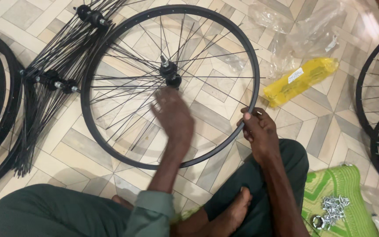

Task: The person laces a bicycle wheel by inserting spokes into the rim and hub, then tightening the nipples by hand. The person works on one wheel at a time, rotating it to access different sections.

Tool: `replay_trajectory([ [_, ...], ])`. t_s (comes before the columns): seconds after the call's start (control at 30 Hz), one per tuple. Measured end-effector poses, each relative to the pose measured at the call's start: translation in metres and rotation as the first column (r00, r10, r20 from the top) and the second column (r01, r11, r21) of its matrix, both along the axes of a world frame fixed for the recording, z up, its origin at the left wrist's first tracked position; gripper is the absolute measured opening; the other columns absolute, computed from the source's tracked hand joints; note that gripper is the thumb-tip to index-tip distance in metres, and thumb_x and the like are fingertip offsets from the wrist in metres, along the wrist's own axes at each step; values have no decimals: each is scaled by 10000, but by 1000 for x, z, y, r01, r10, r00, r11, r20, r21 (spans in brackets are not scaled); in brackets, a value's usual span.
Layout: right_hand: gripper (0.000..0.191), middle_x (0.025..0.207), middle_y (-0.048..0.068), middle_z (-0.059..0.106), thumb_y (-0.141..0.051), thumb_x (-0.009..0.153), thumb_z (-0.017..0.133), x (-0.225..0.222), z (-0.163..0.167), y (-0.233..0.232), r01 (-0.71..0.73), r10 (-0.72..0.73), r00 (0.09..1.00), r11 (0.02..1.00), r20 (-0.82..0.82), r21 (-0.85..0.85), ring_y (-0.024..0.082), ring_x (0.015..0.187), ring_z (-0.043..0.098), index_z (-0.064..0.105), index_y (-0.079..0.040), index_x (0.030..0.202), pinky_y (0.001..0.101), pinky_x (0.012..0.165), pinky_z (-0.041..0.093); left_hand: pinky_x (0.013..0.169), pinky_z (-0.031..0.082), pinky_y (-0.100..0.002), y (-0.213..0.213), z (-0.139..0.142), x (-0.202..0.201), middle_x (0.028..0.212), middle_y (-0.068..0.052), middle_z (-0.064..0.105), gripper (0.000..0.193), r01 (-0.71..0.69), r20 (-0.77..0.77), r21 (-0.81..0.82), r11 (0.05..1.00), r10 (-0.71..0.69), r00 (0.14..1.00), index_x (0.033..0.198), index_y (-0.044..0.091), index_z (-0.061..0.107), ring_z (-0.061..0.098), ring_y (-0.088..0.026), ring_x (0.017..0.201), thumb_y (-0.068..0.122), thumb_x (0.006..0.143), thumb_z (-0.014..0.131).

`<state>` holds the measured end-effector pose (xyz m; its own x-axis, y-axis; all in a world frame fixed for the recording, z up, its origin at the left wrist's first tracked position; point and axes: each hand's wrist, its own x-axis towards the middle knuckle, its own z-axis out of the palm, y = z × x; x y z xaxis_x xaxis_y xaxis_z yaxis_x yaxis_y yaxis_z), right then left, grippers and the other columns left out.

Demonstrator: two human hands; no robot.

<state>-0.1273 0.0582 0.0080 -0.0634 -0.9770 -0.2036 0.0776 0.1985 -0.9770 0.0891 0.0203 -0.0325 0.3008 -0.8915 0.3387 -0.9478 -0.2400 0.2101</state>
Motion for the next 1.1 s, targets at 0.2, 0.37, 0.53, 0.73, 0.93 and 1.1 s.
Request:
replay_trajectory([
  [0.2,323,836,67,648,-202,958,683,11,17,-1,-20,21,1000,1000,17,-15,65,581,454,620,30,1174,213,480,332,889,506,-628,-4,-28,45,1136,-228,642,526,120,-279,352,928,-18,960,1385,-32,471,662,-421,1000,146,921,644],
  [0.37,332,822,56,646,-222,942,701,13,40,-2,-5,5,996,1000,-91,-1,63,575,457,649,24,1159,213,470,325,654,651,-494,-12,-20,0,1091,-315,631,705,351,-963,269,897,263,64,1467,-1,106,704,-352,744,126,916,526],
  [0.53,330,806,37,619,-212,913,731,12,42,-5,10,-8,999,1000,-53,29,69,565,449,657,26,1129,218,464,315,714,640,-339,-45,7,-49,1400,-242,555,999,480,-947,133,867,254,-198,1522,52,-330,715,-204,899,278,1053,524],
  [0.73,284,792,39,603,-172,924,736,4,27,-8,3,-2,1000,1000,-18,27,72,582,438,652,31,1104,222,480,305,712,603,-399,-90,9,-31,1287,-183,673,945,298,-982,140,944,170,-77,1592,134,-165,686,-275,869,213,976,548],
  [0.93,275,816,54,641,-161,926,709,-3,14,-10,32,-33,999,998,5,53,78,595,455,655,17,1129,222,491,321,898,535,-493,-41,-6,-3,1105,-153,708,130,516,-544,14,856,-427,722,1135,77,666,668,-360,1017,143,1042,604],
  [1.1,289,826,60,643,-170,935,695,-4,8,-9,46,-48,999,997,21,69,79,613,469,654,15,1154,218,508,338,829,439,-447,-20,18,26,1040,-115,582,165,319,23,-197,927,-321,947,1085,80,608,557,-287,955,68,925,645],
])
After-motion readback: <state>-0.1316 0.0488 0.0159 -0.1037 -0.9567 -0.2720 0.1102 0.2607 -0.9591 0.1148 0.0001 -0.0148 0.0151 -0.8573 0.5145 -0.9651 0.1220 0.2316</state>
